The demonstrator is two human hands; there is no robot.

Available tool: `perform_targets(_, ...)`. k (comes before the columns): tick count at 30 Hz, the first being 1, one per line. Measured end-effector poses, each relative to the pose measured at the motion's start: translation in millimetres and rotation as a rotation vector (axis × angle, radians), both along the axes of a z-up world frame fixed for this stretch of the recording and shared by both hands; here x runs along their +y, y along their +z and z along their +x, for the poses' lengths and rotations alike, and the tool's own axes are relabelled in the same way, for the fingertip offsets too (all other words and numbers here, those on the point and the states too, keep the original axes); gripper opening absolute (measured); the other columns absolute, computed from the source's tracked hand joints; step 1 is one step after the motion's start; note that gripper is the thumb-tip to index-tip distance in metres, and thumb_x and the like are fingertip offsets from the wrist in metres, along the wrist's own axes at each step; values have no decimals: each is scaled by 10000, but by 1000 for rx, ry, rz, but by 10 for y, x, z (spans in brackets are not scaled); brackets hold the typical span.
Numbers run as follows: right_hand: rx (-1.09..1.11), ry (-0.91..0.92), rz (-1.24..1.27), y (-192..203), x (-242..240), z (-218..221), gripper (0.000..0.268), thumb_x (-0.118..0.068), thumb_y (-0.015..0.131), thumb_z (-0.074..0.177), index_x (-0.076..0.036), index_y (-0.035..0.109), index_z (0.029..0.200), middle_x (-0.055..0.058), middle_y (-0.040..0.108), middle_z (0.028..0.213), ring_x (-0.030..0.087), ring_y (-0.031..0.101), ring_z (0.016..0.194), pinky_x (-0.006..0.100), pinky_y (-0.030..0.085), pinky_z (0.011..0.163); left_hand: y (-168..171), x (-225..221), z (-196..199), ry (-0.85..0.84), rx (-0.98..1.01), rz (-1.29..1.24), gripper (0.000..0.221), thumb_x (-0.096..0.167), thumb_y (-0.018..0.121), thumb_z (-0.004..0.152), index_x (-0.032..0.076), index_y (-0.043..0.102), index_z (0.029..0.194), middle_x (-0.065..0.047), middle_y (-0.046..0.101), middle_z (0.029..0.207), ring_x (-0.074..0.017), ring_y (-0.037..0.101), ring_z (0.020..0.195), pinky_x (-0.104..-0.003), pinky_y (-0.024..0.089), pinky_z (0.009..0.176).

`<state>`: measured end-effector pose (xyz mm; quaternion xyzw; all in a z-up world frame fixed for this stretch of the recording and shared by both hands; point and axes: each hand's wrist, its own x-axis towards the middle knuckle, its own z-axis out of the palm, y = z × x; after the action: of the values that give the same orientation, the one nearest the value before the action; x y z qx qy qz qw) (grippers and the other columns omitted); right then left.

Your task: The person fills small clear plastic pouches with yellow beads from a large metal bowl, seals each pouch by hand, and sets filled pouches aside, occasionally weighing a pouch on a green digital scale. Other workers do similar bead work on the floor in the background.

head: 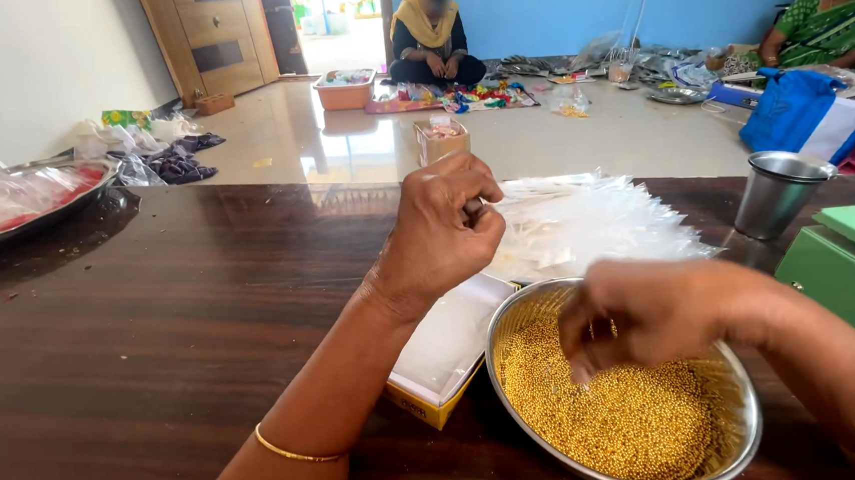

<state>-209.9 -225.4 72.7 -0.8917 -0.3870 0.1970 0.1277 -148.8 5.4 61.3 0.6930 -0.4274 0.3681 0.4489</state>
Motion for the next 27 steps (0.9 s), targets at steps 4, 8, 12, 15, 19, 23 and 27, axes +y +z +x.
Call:
perform_targets(4,-15,-59,-320,161,379,-408,370,-358,838,760,-98,738,1003,83,739,868,221,717,854,384,552,768,18,19,-32,-16,86,45,205,-97,581,758,-27,738,870,-70,709,884,-81,618,615,-252,506,517)
perform_targets(8,-81,20,-232,-80,394,-465,370,-238,821,738,-133,702,1072,100,722,971,260,690,930,413,552,795,-19,9,-9,-100,110,84,278,-104,544,764,2,776,873,-69,732,924,-78,642,704,-250,520,578)
perform_targets(12,-272,226,45,-443,187,-305,193,-93,757,793,-101,778,985,104,745,948,295,695,928,408,553,780,-29,-17,-3,-142,161,117,225,-80,595,780,19,788,840,-65,739,913,-74,650,710,-242,535,588)
perform_targets(15,-90,61,-22,-201,233,-201,183,-80,717,785,-96,795,950,55,795,870,185,750,772,327,594,702,-26,-20,-23,-154,170,127,210,-75,615,767,17,786,847,-57,745,889,-71,634,690,-240,525,586)
perform_targets(19,189,-280,135,-42,72,9,139,-83,682,848,-45,809,889,51,809,777,139,777,703,273,654,670,23,-30,-82,-157,258,133,191,-58,637,769,18,787,859,-49,740,828,-73,598,630,-242,490,556)
perform_targets(23,434,-283,485,28,-73,172,148,61,604,763,48,722,851,120,759,792,174,737,696,321,635,635,-5,-13,-12,-208,370,162,96,7,709,783,20,777,850,-34,717,775,-58,630,615,-232,518,549)
perform_targets(27,483,-465,683,117,-109,184,198,60,485,775,46,669,847,152,750,807,198,721,678,336,630,625,-43,-38,38,-243,309,236,70,47,797,758,12,773,814,-39,704,772,-59,622,654,-230,522,576)
